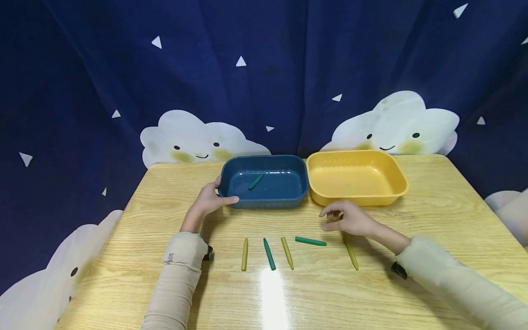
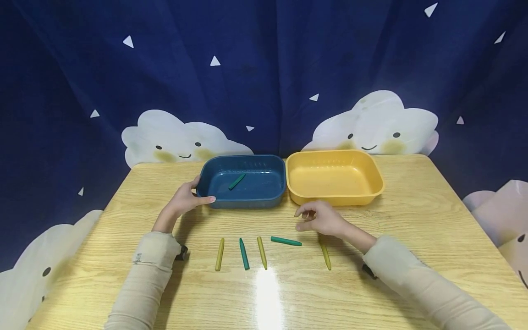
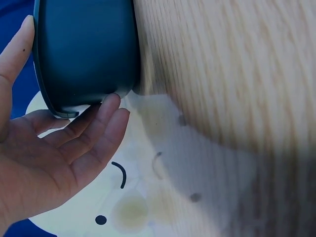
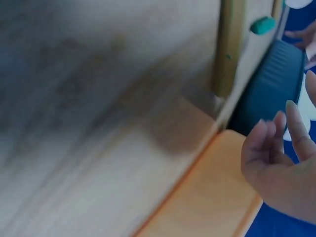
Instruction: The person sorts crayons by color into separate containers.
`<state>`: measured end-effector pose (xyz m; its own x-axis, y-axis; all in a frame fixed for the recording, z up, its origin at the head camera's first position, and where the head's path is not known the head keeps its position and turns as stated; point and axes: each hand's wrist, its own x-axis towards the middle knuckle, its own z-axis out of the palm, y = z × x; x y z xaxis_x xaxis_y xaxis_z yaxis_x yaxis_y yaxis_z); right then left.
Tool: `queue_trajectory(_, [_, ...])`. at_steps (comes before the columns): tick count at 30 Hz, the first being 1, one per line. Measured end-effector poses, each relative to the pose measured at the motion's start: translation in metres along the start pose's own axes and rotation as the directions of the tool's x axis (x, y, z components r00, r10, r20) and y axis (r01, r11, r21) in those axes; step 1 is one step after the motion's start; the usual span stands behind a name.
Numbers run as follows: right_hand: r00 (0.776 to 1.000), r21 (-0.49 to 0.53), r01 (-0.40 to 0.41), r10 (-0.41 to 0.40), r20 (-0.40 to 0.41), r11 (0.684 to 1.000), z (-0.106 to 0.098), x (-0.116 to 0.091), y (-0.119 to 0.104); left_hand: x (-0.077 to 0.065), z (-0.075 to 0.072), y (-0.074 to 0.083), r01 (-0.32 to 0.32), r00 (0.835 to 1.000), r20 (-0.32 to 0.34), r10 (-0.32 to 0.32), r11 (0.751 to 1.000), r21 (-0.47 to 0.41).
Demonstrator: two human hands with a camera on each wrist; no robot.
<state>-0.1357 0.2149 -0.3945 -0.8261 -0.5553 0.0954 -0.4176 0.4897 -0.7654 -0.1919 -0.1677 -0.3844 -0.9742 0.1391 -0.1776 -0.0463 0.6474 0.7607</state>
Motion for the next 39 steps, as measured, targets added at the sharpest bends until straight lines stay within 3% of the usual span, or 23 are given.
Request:
queue_trajectory(6, [1.000,-0.109,0.009,-0.010,-0.009,0.994,0.008,-0.003,0.003,0.001,0.000,0.000,-0.013,1.000,-0.003,0.013,1.000,-0.004])
queue_trajectory(16, [1.000,-0.196,0.013,-0.010,0.016,0.981,0.012,-0.006,0.007,-0.001,0.000,0.000,-0.007,1.000,-0.007,0.007,1.000,-0.004])
queue_trajectory(27, [0.997,-0.198,0.027,-0.013,0.071,0.980,0.021,-0.006,0.008,-0.001,0.000,0.000,-0.010,1.000,-0.005,0.010,1.000,-0.005])
queue_trajectory(39, [0.991,-0.169,0.087,-0.069,0.111,0.982,0.021,-0.002,0.008,0.002,0.001,-0.002,-0.010,1.000,-0.005,0.010,1.000,-0.012])
